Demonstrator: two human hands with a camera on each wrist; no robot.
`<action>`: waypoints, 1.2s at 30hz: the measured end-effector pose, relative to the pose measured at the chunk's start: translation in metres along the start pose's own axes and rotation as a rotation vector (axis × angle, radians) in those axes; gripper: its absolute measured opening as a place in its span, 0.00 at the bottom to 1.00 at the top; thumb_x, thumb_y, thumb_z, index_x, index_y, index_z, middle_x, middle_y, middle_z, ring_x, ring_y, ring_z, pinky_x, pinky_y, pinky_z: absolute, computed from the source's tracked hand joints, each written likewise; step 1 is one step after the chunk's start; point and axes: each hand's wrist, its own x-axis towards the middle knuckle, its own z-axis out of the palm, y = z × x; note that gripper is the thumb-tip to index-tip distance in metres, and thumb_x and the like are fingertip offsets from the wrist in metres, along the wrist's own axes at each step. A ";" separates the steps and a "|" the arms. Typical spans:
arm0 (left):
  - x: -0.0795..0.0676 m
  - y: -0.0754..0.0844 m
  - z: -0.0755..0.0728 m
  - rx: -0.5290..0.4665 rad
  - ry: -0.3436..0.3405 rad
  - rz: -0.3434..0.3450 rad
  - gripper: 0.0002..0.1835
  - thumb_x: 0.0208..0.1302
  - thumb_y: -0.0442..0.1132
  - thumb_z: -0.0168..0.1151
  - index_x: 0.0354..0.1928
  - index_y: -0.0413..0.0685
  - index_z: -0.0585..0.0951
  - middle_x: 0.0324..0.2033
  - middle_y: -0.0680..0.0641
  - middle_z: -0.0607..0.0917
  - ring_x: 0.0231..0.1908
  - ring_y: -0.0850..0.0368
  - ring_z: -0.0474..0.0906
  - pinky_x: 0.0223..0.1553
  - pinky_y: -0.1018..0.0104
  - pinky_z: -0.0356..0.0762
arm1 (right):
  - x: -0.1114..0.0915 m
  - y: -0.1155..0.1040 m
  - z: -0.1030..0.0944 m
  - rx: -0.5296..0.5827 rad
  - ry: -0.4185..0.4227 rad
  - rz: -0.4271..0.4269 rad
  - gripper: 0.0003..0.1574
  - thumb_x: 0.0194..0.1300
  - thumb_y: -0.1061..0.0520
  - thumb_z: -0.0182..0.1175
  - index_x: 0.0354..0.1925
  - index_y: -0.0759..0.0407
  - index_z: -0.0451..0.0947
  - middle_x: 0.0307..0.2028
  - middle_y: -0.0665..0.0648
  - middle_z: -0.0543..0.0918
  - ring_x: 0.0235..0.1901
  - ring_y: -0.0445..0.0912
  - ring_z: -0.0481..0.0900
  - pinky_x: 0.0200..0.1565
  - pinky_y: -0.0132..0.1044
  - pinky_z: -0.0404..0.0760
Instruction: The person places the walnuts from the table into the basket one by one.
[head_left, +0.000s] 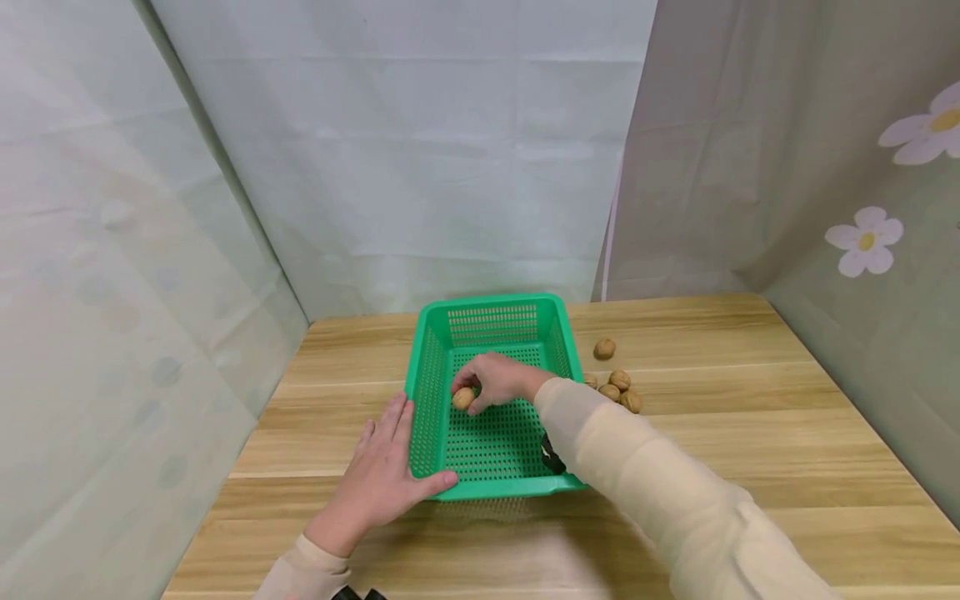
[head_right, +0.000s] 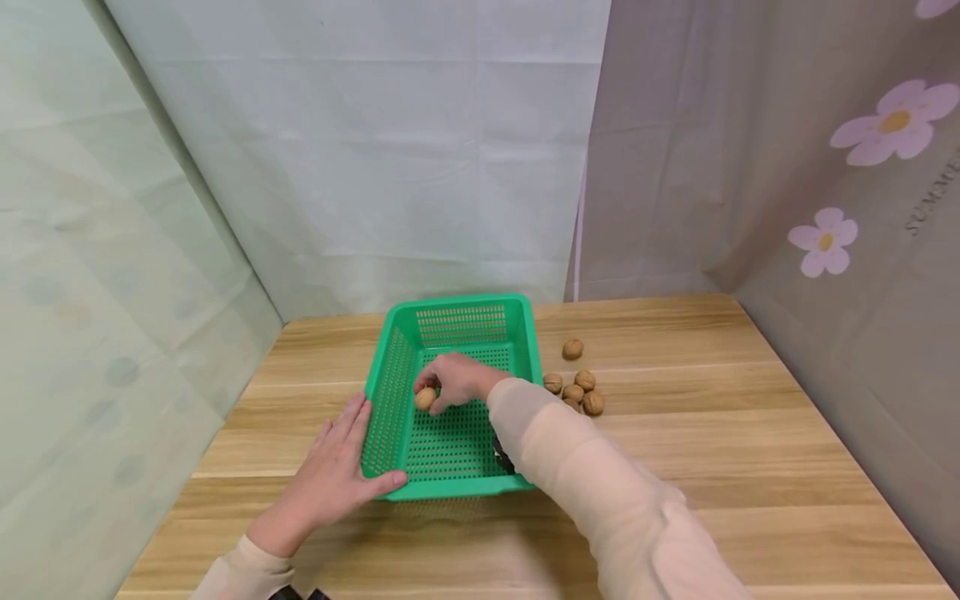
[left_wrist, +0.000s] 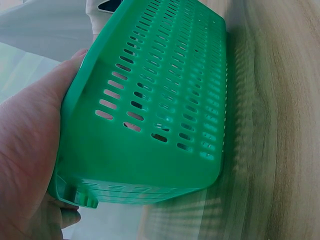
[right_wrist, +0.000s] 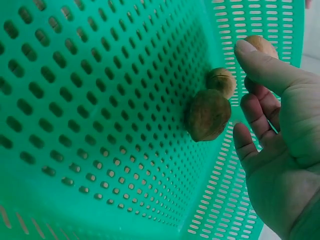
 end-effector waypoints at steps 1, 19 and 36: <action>0.000 0.000 0.000 0.000 0.002 0.000 0.63 0.49 0.73 0.62 0.72 0.30 0.53 0.73 0.36 0.49 0.72 0.41 0.47 0.65 0.34 0.48 | 0.000 0.000 0.000 -0.005 -0.003 0.002 0.20 0.54 0.56 0.73 0.47 0.45 0.83 0.38 0.38 0.81 0.40 0.36 0.78 0.43 0.32 0.77; -0.001 0.000 -0.001 -0.011 0.002 -0.002 0.64 0.49 0.74 0.61 0.72 0.30 0.52 0.73 0.36 0.49 0.72 0.42 0.46 0.65 0.34 0.48 | -0.005 -0.004 -0.004 0.077 0.044 0.030 0.26 0.59 0.55 0.69 0.56 0.54 0.79 0.48 0.52 0.82 0.52 0.51 0.77 0.50 0.39 0.76; 0.004 0.000 0.002 -0.012 0.011 0.018 0.64 0.49 0.74 0.61 0.72 0.30 0.52 0.73 0.36 0.50 0.72 0.42 0.47 0.65 0.33 0.48 | -0.076 -0.025 -0.085 0.151 0.250 -0.106 0.24 0.64 0.46 0.64 0.56 0.50 0.78 0.50 0.45 0.81 0.49 0.41 0.76 0.48 0.38 0.77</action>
